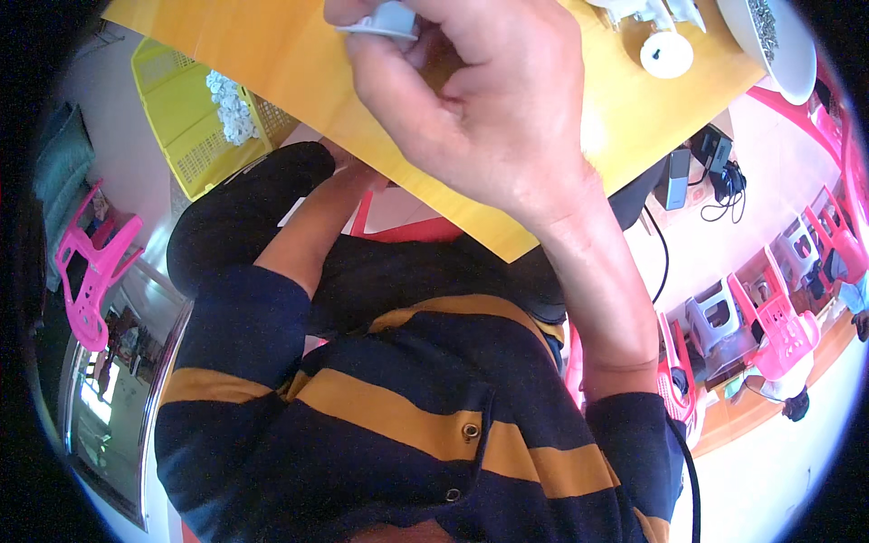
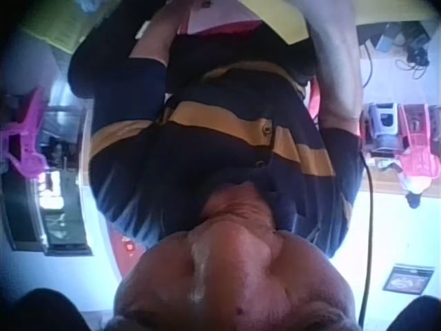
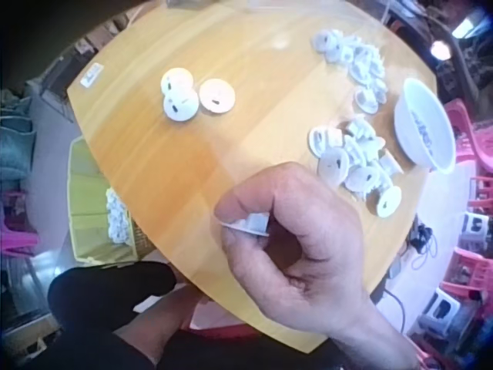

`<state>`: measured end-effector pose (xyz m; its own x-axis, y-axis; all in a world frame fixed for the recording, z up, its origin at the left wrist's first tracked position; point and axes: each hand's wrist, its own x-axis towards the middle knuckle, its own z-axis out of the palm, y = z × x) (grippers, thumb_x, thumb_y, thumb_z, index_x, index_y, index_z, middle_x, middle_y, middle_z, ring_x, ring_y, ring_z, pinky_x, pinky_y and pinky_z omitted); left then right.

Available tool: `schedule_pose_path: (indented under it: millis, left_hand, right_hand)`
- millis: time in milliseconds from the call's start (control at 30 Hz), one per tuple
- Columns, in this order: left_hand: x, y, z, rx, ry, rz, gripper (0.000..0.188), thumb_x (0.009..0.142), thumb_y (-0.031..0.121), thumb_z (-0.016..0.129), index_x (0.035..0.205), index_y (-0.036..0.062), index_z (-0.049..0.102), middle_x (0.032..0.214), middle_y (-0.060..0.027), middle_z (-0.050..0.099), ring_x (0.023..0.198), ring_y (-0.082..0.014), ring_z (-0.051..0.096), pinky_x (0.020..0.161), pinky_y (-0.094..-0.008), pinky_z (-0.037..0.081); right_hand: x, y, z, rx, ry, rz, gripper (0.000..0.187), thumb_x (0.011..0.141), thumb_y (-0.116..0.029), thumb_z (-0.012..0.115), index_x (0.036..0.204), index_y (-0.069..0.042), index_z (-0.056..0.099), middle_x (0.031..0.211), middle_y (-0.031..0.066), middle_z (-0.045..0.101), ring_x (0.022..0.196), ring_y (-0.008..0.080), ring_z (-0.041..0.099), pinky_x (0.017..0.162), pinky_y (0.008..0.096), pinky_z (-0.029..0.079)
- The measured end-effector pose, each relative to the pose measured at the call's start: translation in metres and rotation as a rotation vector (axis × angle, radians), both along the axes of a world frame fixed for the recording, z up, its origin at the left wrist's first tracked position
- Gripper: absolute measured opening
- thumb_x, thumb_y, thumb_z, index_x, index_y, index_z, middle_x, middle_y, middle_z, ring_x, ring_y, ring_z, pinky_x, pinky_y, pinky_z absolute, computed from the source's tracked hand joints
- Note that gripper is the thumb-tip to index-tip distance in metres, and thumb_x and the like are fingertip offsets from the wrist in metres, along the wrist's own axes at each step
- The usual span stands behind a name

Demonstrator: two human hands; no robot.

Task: The person assembles plastic components by taking small parts and screws from the table and fastening them using an electric screwdriver.

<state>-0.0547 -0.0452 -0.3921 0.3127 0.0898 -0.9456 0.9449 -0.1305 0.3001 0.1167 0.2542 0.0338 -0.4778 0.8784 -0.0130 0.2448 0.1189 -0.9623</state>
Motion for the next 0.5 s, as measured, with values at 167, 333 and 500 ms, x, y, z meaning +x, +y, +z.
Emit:
schedule_pose_path:
  millis: [167,333,500]
  left_hand:
    - [0.004,0.006,-0.004,-0.044,-0.012,-0.018,0.035,0.08,0.019,0.067,0.112,0.0082,0.076,0.115,-0.0153,0.074,0.106,-0.032,0.072,0.089,-0.0464,0.057]
    - [0.014,0.016,-0.011,-0.072,-0.032,-0.05,0.034,0.08,0.019,0.067,0.111,0.008,0.076,0.116,-0.0154,0.074,0.106,-0.0318,0.072,0.09,-0.0462,0.057]
    - [0.004,0.011,-0.006,-0.093,-0.008,-0.034,0.034,0.08,0.019,0.067,0.111,0.0078,0.076,0.116,-0.0155,0.074,0.107,-0.0317,0.071,0.09,-0.0459,0.057]
  right_hand:
    - [0.003,0.006,0.008,0.045,-0.112,0.034,0.015,0.079,0.007,0.069,0.091,-0.002,0.067,0.084,0.008,0.064,0.071,0.017,0.062,0.064,0.0272,0.047]
    - [0.007,0.007,-0.024,0.246,0.07,0.023,0.015,0.079,0.007,0.069,0.091,-0.002,0.067,0.085,0.0085,0.065,0.073,0.0185,0.063,0.064,0.0278,0.047]
    - [0.001,0.008,0.004,0.055,-0.048,0.044,0.014,0.08,0.007,0.069,0.091,-0.002,0.067,0.085,0.0073,0.065,0.072,0.0165,0.061,0.063,0.0266,0.046]
